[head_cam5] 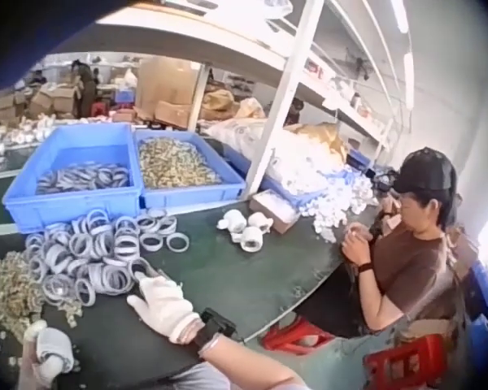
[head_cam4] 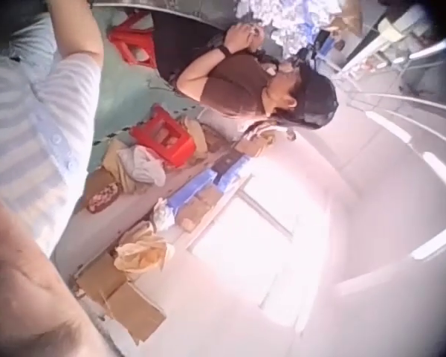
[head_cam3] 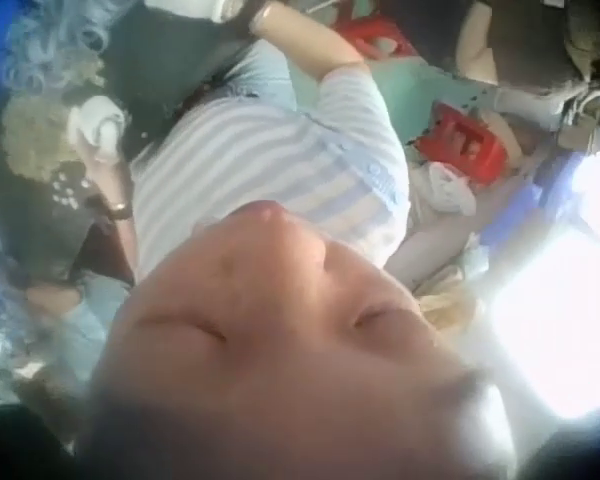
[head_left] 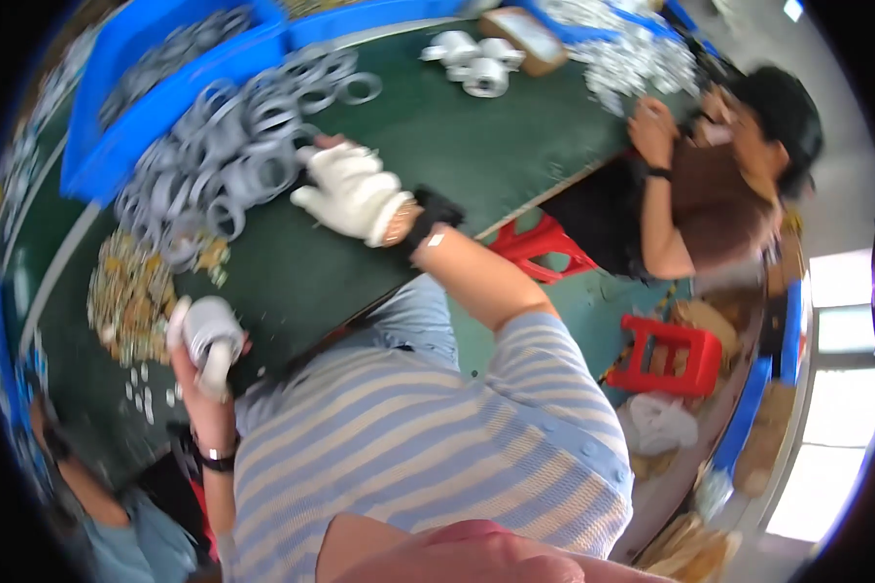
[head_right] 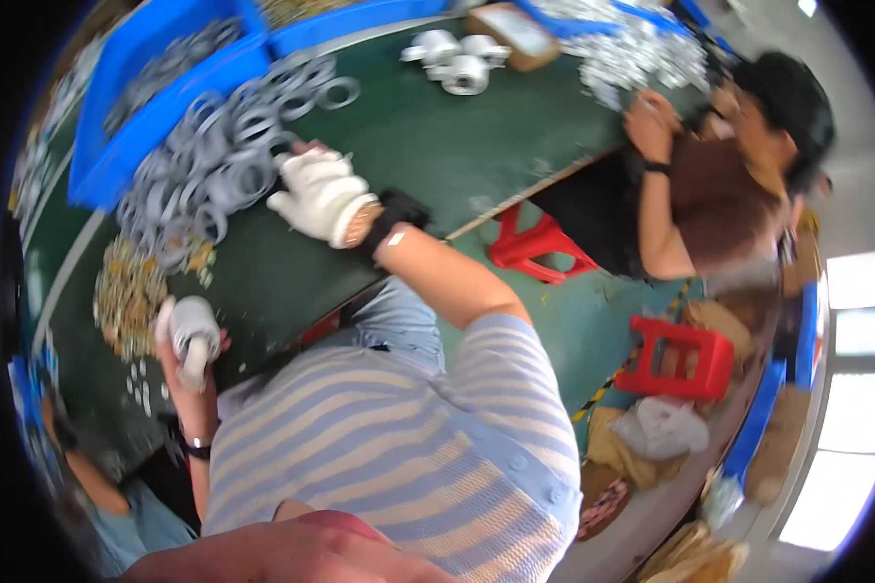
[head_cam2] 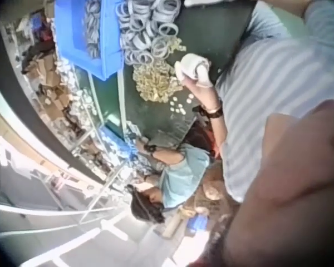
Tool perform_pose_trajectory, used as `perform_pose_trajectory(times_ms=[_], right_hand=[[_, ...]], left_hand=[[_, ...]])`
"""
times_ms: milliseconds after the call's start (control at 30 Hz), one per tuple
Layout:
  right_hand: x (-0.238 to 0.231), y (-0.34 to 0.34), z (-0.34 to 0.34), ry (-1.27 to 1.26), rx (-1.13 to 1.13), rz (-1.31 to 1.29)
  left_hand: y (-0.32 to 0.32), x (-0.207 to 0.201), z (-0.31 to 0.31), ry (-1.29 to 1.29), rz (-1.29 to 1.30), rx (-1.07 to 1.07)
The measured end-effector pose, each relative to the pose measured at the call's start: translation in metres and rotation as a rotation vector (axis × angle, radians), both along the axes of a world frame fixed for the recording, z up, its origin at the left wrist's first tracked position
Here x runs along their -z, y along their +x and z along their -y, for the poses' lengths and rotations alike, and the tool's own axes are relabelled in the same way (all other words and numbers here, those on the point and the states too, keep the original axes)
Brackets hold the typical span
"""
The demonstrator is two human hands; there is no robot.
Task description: Assembling small yellow and grey plastic or electronic components manually at a factory workbench.
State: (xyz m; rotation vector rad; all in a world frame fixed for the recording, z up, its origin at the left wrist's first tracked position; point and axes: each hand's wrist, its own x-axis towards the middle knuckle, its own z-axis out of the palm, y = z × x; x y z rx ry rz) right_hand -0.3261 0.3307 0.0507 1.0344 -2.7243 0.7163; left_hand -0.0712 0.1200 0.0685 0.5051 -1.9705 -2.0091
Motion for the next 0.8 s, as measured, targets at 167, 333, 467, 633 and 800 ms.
perform_pose_trajectory(times_ms=[167,333,467,633,800], right_hand=[[-0.023,0.008,-0.030,-0.342,0.039,-0.202],[-0.040,0.015,-0.055,-0.246,0.135,0.114],[-0.019,0.027,-0.034,0.025,-0.030,-0.072],[-0.022,0.046,-0.025,0.016,-0.183,-0.304],[-0.063,0.090,-0.009,-0.183,-0.463,0.053]], left_hand=[[-0.002,0.001,0.003,0.290,0.018,0.063],[0.009,-0.003,0.009,0.325,0.033,0.021],[0.003,0.005,0.014,0.352,0.044,0.064],[0.006,-0.006,0.013,0.307,-0.004,0.233],[0.000,-0.002,0.014,0.153,-0.082,0.262]])
